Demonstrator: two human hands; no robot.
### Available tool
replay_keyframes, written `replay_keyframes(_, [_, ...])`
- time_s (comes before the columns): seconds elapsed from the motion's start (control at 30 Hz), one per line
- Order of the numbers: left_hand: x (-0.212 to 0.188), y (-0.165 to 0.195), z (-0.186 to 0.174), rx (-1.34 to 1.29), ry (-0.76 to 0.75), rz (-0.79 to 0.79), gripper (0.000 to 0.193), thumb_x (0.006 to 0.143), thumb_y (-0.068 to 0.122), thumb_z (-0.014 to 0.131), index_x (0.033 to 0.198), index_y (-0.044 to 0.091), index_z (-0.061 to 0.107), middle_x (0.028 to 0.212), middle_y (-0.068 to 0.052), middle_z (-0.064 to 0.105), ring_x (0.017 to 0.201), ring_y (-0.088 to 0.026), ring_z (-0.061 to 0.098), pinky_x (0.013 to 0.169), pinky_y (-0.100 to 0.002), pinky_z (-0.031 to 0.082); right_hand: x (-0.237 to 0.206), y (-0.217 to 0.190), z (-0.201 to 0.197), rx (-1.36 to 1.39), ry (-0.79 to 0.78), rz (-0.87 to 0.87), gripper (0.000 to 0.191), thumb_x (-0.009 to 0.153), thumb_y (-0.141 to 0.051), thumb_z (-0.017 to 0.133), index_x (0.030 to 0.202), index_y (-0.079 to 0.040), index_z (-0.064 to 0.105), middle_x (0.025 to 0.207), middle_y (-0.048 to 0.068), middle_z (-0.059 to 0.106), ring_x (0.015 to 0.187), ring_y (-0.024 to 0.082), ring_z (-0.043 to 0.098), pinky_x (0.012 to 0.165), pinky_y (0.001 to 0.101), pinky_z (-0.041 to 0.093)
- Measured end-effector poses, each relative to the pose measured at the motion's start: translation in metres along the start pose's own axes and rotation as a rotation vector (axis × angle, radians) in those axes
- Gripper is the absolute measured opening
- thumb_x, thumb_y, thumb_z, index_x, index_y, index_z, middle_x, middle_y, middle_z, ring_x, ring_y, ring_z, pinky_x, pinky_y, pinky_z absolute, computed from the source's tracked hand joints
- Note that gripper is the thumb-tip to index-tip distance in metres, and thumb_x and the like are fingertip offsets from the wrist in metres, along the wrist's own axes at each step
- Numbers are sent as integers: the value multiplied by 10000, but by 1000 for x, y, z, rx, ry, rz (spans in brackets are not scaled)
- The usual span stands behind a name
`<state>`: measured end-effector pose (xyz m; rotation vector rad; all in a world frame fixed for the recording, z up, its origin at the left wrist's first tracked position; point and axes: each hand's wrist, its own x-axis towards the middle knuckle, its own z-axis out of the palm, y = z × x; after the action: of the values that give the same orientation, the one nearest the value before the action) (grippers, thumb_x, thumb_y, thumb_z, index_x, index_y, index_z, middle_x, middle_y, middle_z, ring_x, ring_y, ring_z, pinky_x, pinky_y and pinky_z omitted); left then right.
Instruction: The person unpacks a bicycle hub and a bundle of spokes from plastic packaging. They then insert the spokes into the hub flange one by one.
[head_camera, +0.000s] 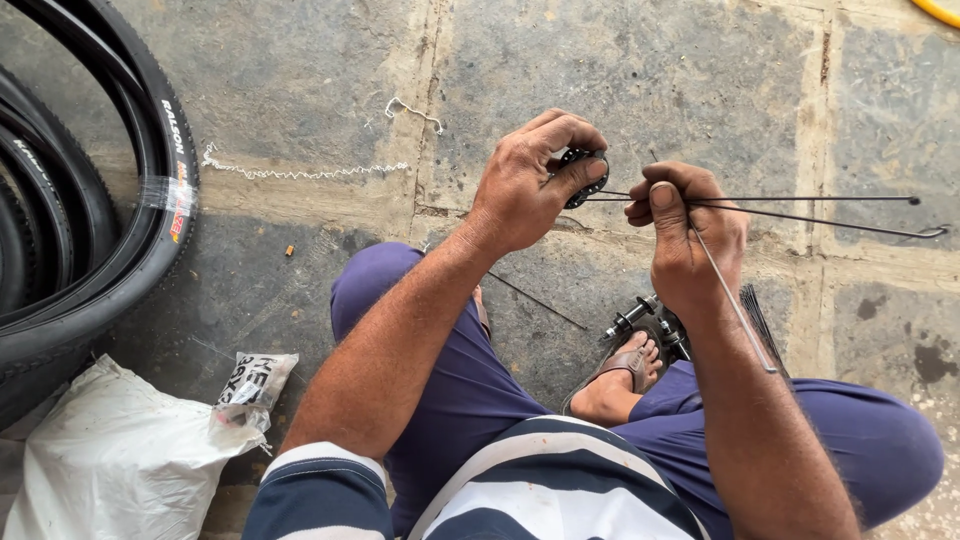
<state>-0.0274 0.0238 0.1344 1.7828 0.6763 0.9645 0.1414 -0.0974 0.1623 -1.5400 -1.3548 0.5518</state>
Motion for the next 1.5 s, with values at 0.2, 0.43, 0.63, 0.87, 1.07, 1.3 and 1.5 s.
replay_keyframes(0.2, [1, -4, 2, 69, 21, -12, 166, 967, 233, 744, 1084, 116, 736, 1078, -18, 727, 1063, -186, 697, 912, -357, 580, 7, 1, -6, -420, -73, -92, 281, 1133, -146, 527, 1332, 18, 639, 1074, 151, 752, 913, 217, 743, 772, 322, 624])
replay_keyframes(0.43, [1, -4, 1, 109, 43, -19, 190, 952, 241, 748, 1102, 126, 761, 1141, -18, 750, 1159, -207, 645, 1011, -379, 509, 12, -8, -36, 185, 32, -46, 318, 1187, -152, 506, 1438, 42, 533, 1105, 156, 706, 943, 207, 719, 848, 339, 630])
replay_keyframes(0.63, [1, 1, 2, 75, 41, -22, 192, 950, 243, 744, 1100, 124, 761, 1126, -15, 752, 1153, -192, 659, 1005, -370, 520, 26, -19, -31, 217, -34, -31, 302, 1182, -123, 501, 1426, 54, 527, 1072, 162, 702, 926, 195, 709, 838, 322, 624])
replay_keyframes(0.87, [0, -1, 2, 108, 16, -22, 195, 955, 254, 732, 1106, 133, 760, 1123, -12, 747, 1137, -192, 658, 990, -377, 523, 44, -35, -24, -237, -204, -39, 368, 1141, -192, 463, 1407, 52, 535, 1038, 128, 745, 830, 154, 724, 710, 293, 616])
replay_keyframes(1.07, [1, -4, 5, 111, 10, -21, 201, 947, 252, 733, 1112, 141, 761, 1132, -8, 749, 1124, -191, 662, 973, -372, 536, 59, -31, -38, -10, -16, -130, 479, 1246, -398, 366, 1143, -11, 629, 936, 113, 716, 694, 130, 641, 565, 247, 507])
replay_keyframes(1.3, [0, -2, 4, 65, 4, -47, 196, 965, 239, 713, 1121, 129, 755, 1132, -11, 751, 1109, -181, 680, 974, -357, 551, 63, -28, -44, 289, -123, 65, 517, 1158, -527, 386, 979, -89, 593, 717, 82, 646, 573, 137, 596, 506, 276, 492])
replay_keyframes(1.5, [0, 0, 3, 85, -8, -15, 183, 972, 220, 709, 1118, 118, 751, 1125, -25, 742, 1117, -188, 672, 971, -364, 543, 71, -20, -25, 327, -156, 166, 537, 1114, -550, 398, 906, -89, 577, 723, 80, 641, 530, 146, 588, 456, 289, 491])
